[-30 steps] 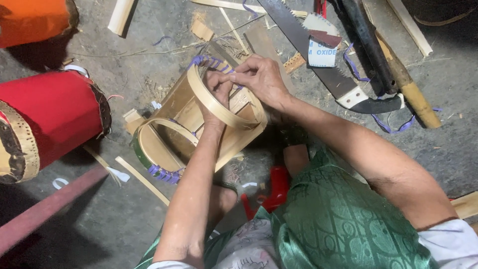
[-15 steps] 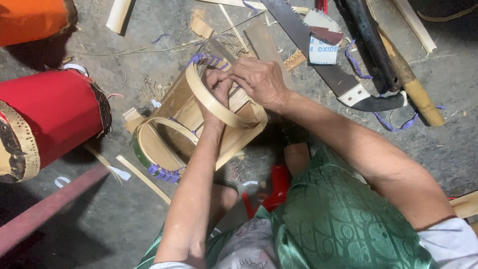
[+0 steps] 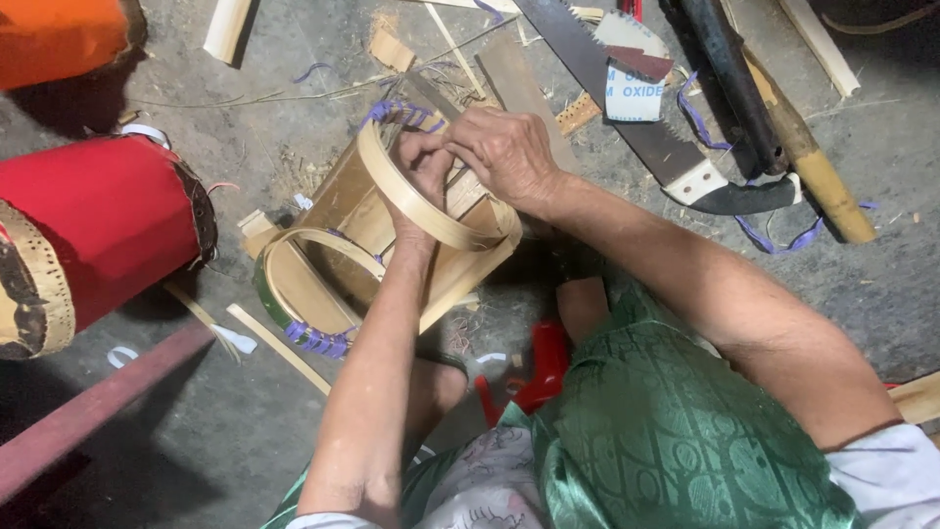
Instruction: A person saws wooden slats, sands them, and assembles them into a circular frame structure on the floor.
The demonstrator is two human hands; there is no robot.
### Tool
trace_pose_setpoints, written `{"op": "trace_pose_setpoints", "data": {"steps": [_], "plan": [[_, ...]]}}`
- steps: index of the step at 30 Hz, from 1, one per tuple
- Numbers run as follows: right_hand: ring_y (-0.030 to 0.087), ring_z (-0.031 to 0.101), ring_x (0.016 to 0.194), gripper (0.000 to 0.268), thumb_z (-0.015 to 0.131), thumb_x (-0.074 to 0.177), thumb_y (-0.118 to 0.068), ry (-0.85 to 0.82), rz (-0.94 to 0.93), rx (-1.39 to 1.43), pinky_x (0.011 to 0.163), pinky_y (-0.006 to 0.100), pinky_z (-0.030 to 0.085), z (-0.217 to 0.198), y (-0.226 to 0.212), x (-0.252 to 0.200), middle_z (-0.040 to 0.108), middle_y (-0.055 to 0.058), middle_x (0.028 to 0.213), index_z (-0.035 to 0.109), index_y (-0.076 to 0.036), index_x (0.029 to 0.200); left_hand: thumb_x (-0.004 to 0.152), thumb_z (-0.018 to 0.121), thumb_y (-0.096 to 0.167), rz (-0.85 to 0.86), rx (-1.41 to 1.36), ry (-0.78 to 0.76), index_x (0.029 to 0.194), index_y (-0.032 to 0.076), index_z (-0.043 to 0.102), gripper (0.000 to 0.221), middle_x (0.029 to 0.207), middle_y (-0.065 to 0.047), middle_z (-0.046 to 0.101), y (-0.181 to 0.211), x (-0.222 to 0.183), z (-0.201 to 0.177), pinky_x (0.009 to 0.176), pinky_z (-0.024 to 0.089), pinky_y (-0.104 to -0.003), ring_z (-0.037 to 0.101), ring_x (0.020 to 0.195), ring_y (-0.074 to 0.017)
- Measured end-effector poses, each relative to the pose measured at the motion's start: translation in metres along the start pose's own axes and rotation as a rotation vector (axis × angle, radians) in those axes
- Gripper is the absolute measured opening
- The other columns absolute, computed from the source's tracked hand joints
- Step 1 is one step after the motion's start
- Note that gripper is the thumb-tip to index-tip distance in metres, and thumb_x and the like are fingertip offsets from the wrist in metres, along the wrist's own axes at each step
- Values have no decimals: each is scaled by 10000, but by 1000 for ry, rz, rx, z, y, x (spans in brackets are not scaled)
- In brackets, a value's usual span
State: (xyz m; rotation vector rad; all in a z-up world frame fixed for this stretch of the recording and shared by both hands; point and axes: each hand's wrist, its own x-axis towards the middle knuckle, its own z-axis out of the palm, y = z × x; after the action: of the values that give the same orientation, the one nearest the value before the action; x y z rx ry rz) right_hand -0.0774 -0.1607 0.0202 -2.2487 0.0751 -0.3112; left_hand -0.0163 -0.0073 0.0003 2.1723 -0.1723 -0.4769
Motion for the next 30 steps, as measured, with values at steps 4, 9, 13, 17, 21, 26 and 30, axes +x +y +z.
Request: {"op": "trace_pose_setpoints", "data": {"steps": [4, 9, 13, 17, 21, 26, 30], "plan": [[243, 673, 725, 127, 712, 988, -164, -16, 16, 39, 645, 343, 554, 7, 4, 0, 604, 11, 777, 667, -183, 870, 797, 854, 221, -38, -38, -19, 847, 195, 773, 99, 794, -7, 696, 2, 3, 0, 835, 605, -347, 690, 705, -154], [177, 663, 700, 119, 759, 950, -109, -39, 93, 69, 635, 305, 543, 2, 2, 0, 640, -15, 778, 703, -167, 862, 784, 864, 207, -34, -10, -15, 847, 173, 777, 113, 757, -10, 667, -8, 4, 4, 758, 606, -304, 653, 668, -125], [105, 643, 721, 77, 706, 1021, -128, -11, 446, 642, 639, 200, 568, -21, 9, -1, 693, 61, 964, 745, -83, 1069, 881, 747, 92, 105, -274, -55, 711, 163, 579, 249, 761, 62, 477, 16, -2, -4, 731, 420, -230, 443, 725, -91], [84, 679, 733, 31, 744, 986, -105, -15, 618, 637, 678, 207, 594, -14, 17, -14, 753, 40, 958, 774, -114, 980, 843, 779, 79, 79, -247, -38, 712, 147, 642, 202, 812, 55, 521, 17, -2, -4, 687, 419, -233, 484, 752, -97], [185, 679, 881, 93, 805, 913, -65, 16, 548, 578, 797, 329, 543, 1, 7, -16, 706, 90, 940, 810, -131, 978, 774, 841, 277, -72, 26, -72, 816, 215, 770, 103, 734, 9, 641, -12, 11, -1, 744, 573, -295, 627, 664, -118], [252, 700, 814, 116, 802, 863, -26, 99, 406, 402, 718, 355, 552, 14, 6, -10, 702, 104, 899, 814, -81, 964, 805, 832, 202, 22, -68, -100, 818, 144, 742, 107, 760, -35, 604, -24, 15, -2, 726, 548, -297, 549, 650, -122], [284, 708, 808, 101, 790, 862, -43, 79, 384, 356, 707, 378, 559, 15, 6, -9, 699, 95, 889, 810, -84, 952, 828, 820, 184, 59, -54, -116, 810, 129, 720, 116, 785, -66, 599, -17, 11, -6, 710, 541, -317, 566, 646, -173]]}}
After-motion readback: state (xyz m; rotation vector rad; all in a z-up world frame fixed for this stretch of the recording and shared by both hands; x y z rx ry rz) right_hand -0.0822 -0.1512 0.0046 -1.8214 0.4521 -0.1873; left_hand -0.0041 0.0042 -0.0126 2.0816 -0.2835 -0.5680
